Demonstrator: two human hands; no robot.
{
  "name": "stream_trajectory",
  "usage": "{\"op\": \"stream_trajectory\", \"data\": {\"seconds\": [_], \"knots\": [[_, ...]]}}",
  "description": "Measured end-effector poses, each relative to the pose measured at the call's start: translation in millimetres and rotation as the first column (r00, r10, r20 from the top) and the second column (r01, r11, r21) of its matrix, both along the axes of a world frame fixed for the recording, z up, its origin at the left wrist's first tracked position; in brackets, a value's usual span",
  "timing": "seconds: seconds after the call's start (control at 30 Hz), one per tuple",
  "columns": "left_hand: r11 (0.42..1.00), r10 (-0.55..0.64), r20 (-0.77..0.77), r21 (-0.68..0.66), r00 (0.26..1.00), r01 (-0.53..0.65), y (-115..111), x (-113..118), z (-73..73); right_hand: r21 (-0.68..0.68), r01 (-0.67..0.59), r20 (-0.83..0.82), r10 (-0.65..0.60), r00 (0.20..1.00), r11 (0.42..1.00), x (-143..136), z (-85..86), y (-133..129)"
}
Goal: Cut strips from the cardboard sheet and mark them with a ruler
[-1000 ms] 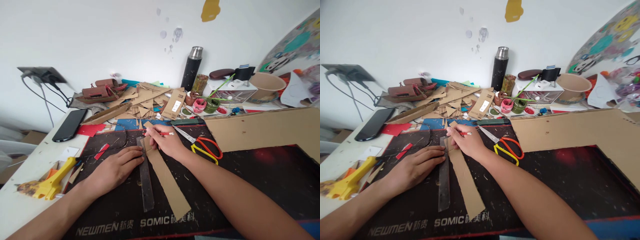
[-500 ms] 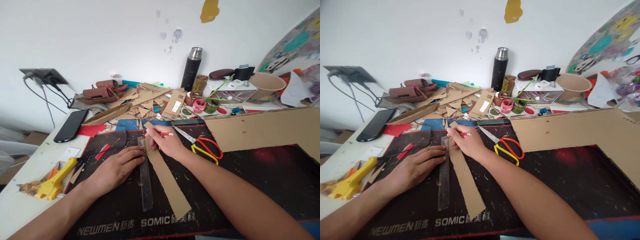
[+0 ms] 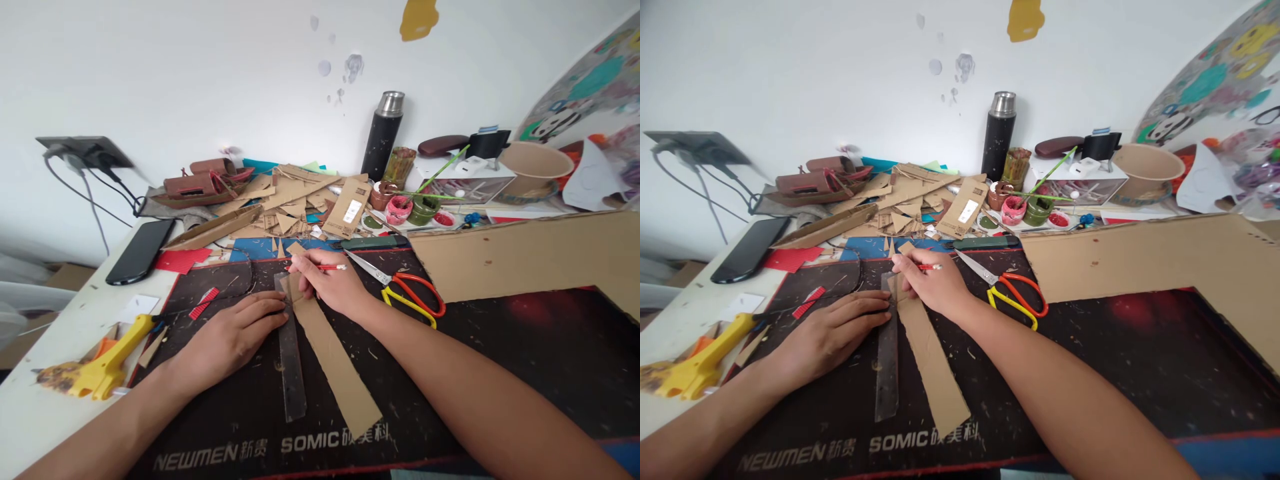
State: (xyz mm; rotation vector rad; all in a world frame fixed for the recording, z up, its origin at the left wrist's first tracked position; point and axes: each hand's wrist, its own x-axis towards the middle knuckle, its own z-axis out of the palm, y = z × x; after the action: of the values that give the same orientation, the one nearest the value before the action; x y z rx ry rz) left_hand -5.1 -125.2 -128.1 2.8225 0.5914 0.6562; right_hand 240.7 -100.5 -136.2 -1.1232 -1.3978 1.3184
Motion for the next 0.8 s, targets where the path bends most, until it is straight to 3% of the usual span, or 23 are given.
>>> {"op": "stream_trajectory", "data": {"seconds": [0.53, 0.8], "knots": [[1.0, 0.006, -0.015, -0.011, 1.0, -0.006, 0.1, -0.6, -0.9, 0.038, -0.006, 0.007, 0.005, 1.0, 0.999, -0.5, -0.7, 0.3], [0.999, 0.004, 0.014, -0.038, 1.0, -0.003, -0.1, 0.7, -2.3, 0.039, 0.071, 0.027, -0.072, 0.997, 0.997, 0.8, 3.7, -1.8]]}}
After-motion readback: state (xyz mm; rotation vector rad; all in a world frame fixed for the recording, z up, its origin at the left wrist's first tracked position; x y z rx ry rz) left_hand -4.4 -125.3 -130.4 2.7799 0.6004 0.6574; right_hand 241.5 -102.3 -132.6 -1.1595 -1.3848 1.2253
